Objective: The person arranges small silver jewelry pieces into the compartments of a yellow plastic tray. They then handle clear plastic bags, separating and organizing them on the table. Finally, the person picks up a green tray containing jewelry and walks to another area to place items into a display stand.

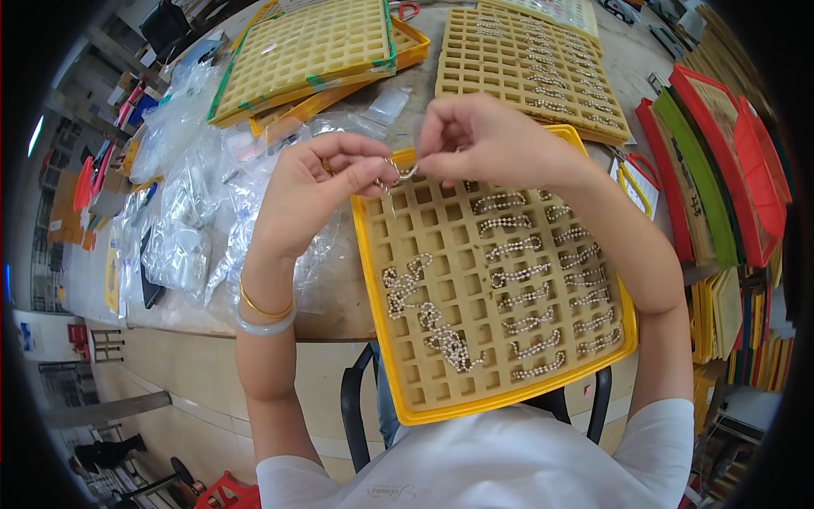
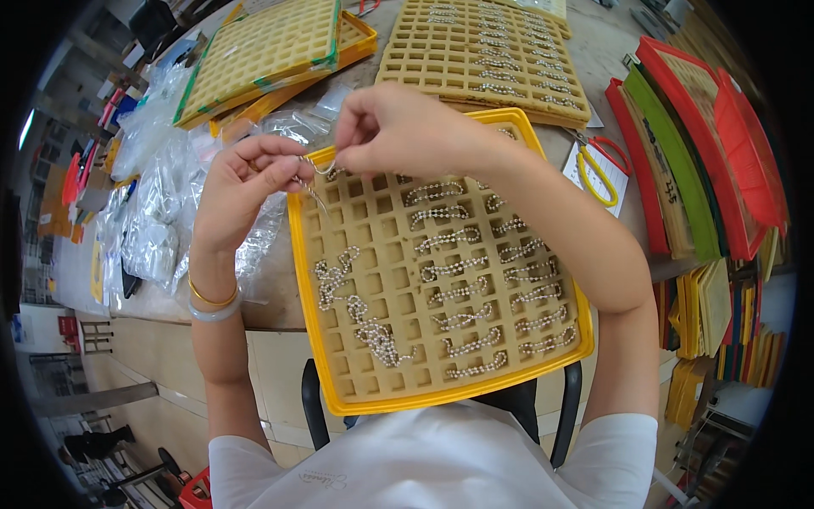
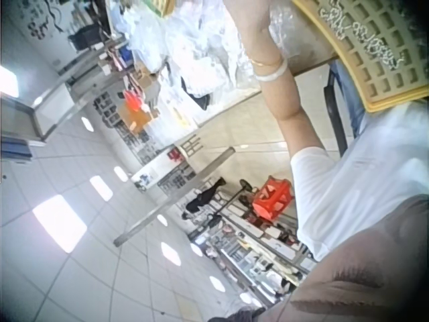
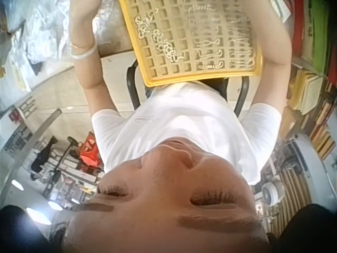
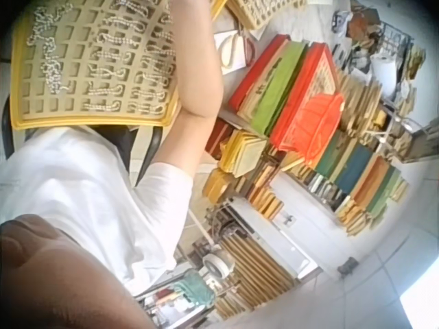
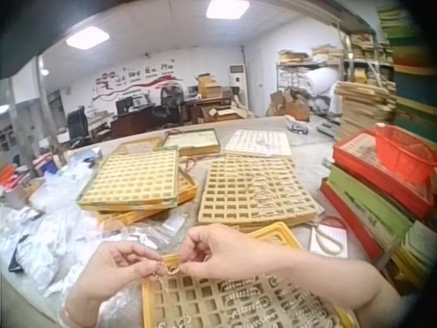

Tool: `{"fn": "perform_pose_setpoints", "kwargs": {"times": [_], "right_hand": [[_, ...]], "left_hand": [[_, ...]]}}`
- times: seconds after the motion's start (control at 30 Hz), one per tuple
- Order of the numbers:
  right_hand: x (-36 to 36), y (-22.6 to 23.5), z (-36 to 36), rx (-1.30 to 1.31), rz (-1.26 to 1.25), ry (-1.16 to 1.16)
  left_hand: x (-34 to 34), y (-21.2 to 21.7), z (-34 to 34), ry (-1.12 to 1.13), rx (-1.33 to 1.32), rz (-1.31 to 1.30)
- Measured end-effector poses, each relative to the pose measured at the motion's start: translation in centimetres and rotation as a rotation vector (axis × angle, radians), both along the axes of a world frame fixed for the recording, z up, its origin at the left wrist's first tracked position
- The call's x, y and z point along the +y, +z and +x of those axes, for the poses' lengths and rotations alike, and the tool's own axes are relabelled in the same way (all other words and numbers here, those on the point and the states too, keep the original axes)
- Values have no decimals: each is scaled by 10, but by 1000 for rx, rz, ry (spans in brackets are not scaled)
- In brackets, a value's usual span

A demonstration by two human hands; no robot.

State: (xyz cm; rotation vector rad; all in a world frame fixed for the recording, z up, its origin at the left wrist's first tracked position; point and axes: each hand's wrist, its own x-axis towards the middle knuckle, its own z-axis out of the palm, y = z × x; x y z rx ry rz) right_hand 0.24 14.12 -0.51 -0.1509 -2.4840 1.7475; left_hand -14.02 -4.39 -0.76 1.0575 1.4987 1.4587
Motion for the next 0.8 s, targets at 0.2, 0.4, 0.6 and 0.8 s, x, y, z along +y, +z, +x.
{"fn": "perform_pose_setpoints", "kwargs": {"times": [0.2, 0.4, 0.6, 0.8], "right_hand": [[-16, -6, -2, -212, -71, 205], [3, -3, 2, -60, 414, 83], [-5, 0, 9, -99, 666, 131], [-6, 2, 13, -100, 789, 78]], "left_hand": [[5, -5, 5, 100, 10, 147], [5, -10, 3, 134, 347, -41], [4, -13, 14, 54, 809, -69], [5, -18, 14, 12, 964, -27]]}}
